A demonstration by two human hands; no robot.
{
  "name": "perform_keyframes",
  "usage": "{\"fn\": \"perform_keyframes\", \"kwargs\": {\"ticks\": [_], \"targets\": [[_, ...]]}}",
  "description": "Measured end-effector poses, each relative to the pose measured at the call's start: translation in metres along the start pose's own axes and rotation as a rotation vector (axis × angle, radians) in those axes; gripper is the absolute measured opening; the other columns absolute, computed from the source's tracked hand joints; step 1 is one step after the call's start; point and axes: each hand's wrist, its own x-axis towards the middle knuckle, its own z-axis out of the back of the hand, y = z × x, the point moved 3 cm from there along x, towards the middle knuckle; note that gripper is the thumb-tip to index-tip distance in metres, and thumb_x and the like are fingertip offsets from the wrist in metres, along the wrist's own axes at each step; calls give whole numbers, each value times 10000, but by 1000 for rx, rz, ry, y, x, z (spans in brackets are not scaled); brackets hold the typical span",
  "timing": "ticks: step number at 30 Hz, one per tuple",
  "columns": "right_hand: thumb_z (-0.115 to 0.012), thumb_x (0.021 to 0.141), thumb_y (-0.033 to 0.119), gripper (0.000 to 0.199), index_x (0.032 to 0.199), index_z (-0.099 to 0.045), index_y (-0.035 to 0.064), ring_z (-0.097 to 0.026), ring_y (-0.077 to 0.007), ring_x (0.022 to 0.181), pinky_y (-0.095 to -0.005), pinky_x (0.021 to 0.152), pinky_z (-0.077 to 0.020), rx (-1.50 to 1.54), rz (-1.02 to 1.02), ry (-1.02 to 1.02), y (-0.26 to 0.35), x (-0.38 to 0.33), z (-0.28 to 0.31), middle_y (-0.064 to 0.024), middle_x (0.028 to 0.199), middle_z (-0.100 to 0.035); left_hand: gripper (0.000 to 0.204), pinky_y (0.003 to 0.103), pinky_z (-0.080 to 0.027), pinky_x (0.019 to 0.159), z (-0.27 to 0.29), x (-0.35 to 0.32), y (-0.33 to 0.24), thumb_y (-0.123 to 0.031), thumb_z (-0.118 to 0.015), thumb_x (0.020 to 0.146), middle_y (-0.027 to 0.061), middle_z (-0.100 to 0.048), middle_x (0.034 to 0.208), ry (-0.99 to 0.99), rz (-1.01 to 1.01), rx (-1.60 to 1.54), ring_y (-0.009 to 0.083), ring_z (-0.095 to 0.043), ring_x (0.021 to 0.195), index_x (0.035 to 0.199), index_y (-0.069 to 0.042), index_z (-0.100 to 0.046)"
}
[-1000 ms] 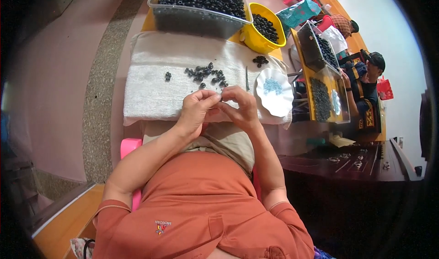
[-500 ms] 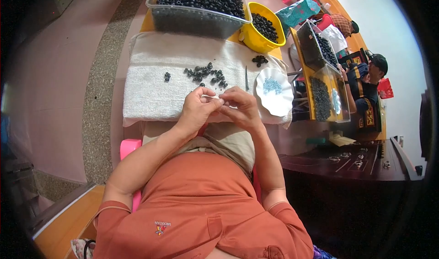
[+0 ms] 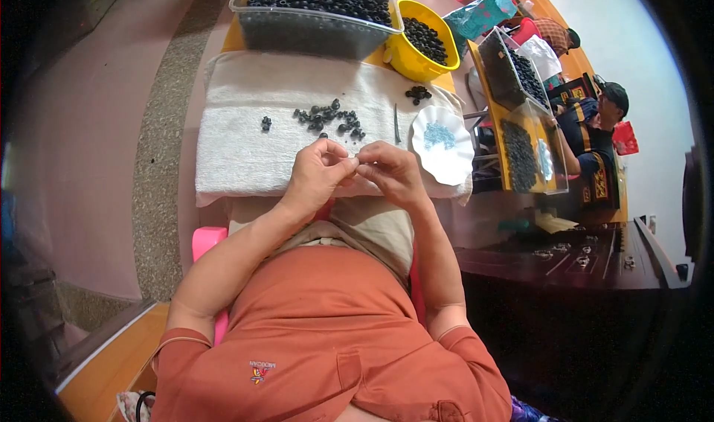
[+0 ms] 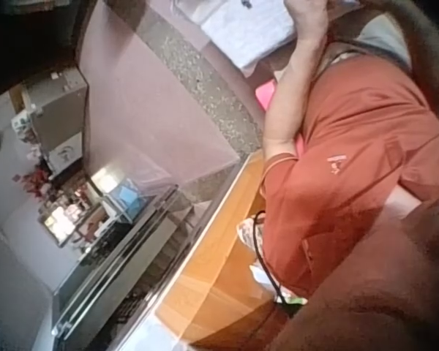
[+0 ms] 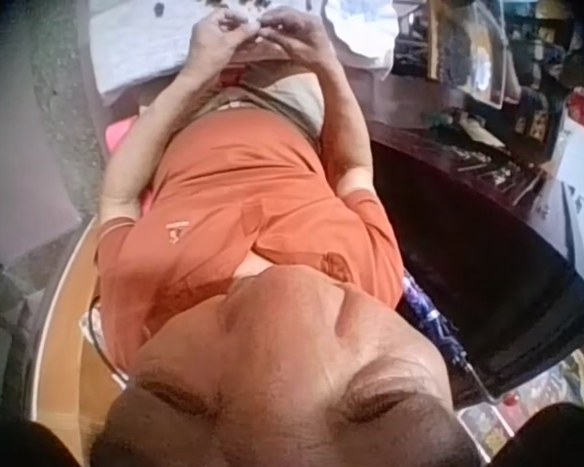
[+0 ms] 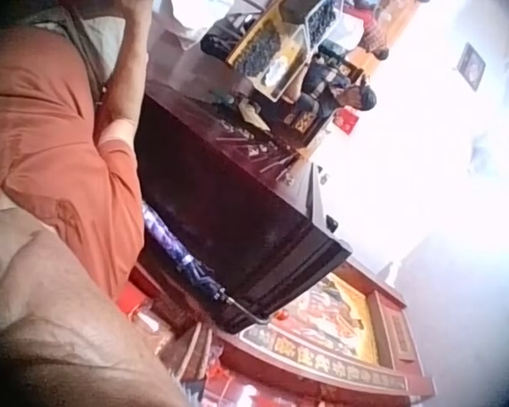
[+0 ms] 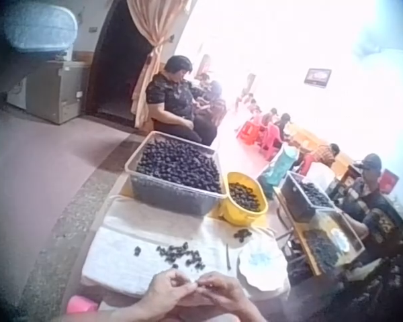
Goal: Sorting small black objects on a white towel on a table.
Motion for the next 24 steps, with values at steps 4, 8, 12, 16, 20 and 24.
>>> {"fn": "perform_keyframes", "kwargs": {"ticks": [4, 8, 12, 16, 20, 24], "targets": [[-711, 834, -31, 107, 933, -672, -19, -596, -105, 840, -237, 728, -487, 57, -17, -29, -3, -3, 2, -54, 916, -645, 128, 214, -536, 636, -1, -1, -1, -93, -687, 896, 44, -665, 810, 0, 21, -15, 80, -628, 703, 932, -22, -587], [-701, 848, -22, 78, 919, -671, -24, -586, -76, 802, -225, 712, -482, 121, -109, -21, -1, -4, 3, -32, 899, -648, 99, 223, -540, 675, -1, 0, 1, -77, -674, 902, 47, -674, 837, 18, 18, -18, 85, -631, 735, 953, -4, -632], [-697, 846, -23, 70, 910, -669, -32, -583, -69, 798, -219, 711, -483, 124, -117, -16, -1, -4, 5, -24, 893, -647, 63, 229, -546, 651, -4, 1, 1, -49, -650, 905, 43, -676, 825, 9, -14, 50, 84, -625, 719, 926, 9, -661], [-687, 831, -48, 68, 897, -669, -39, -608, -83, 806, -223, 720, -498, 160, -168, -12, -6, -5, 8, -36, 875, -652, 106, 226, -526, 693, -2, 2, 3, -65, -668, 900, 43, -688, 875, 39, -48, 183, 82, -625, 759, 975, 10, -675], [-698, 822, -25, 81, 900, -681, -42, -623, -81, 788, -217, 706, -501, 223, -186, 9, -10, -5, 8, -42, 854, -680, 111, 224, -518, 696, -2, 3, 1, -59, -669, 896, 40, -692, 877, 53, -82, 259, 81, -620, 770, 976, 17, -679], [-690, 821, -37, 76, 895, -680, -48, -631, -90, 791, -222, 708, -508, 254, -199, 12, -11, -4, 8, -51, 861, -680, 112, 225, -515, 693, -2, 3, 2, -58, -670, 895, 36, -692, 874, 65, -78, 239, 78, -616, 772, 980, 15, -679]]}}
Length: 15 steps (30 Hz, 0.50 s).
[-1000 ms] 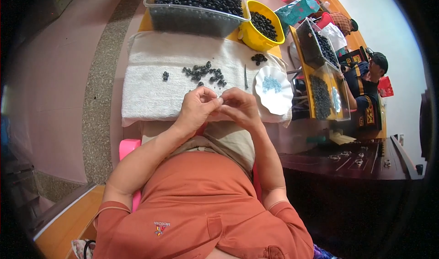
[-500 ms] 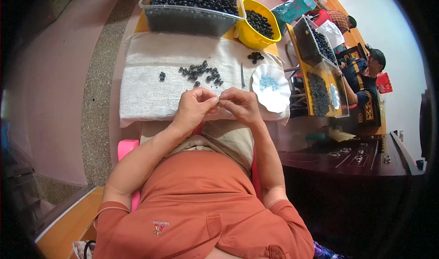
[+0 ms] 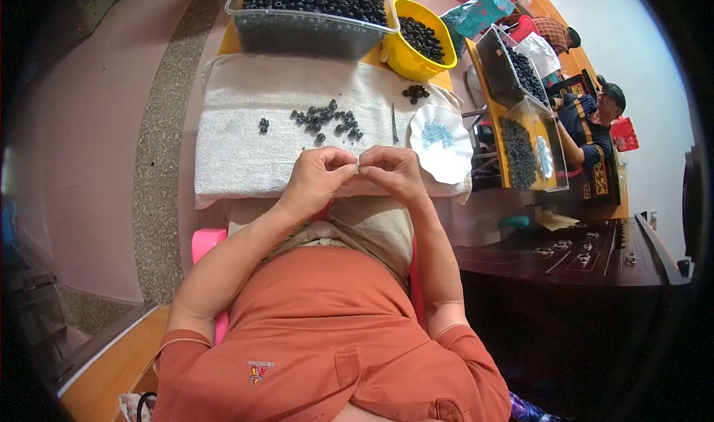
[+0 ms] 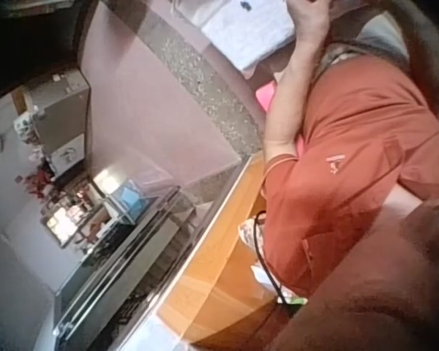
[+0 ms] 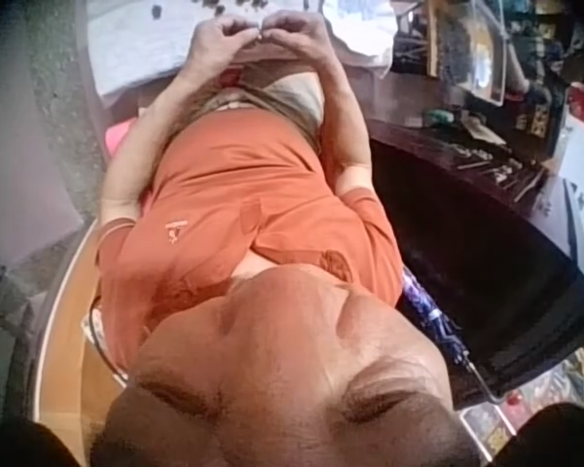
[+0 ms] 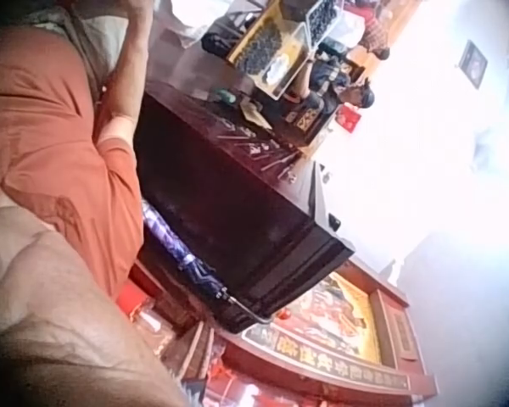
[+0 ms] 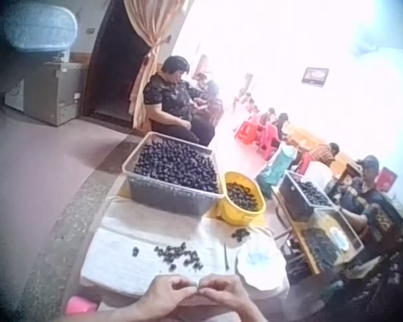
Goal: Sorting small black objects on a white towel on a table.
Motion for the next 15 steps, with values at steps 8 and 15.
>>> {"fn": "perform_keyframes", "kwargs": {"ticks": [8, 15], "targets": [[-673, 824, -57, 73, 897, -674, -57, -649, -106, 815, -232, 732, -531, 74, -31, 4, -1, 0, 0, -59, 889, -678, 99, 226, -514, 686, 0, 0, -3, -70, -671, 901, 28, -686, 872, -8, -12, 48, 68, -608, 769, 965, 6, -675], [-679, 815, -58, 88, 902, -673, -66, -654, -113, 816, -233, 735, -535, 41, -66, 9, 4, -2, 5, -64, 899, -681, 103, 225, -521, 679, -1, -1, -2, -71, -667, 905, 27, -678, 858, 29, -7, -15, 72, -611, 757, 975, 4, -666]]}}
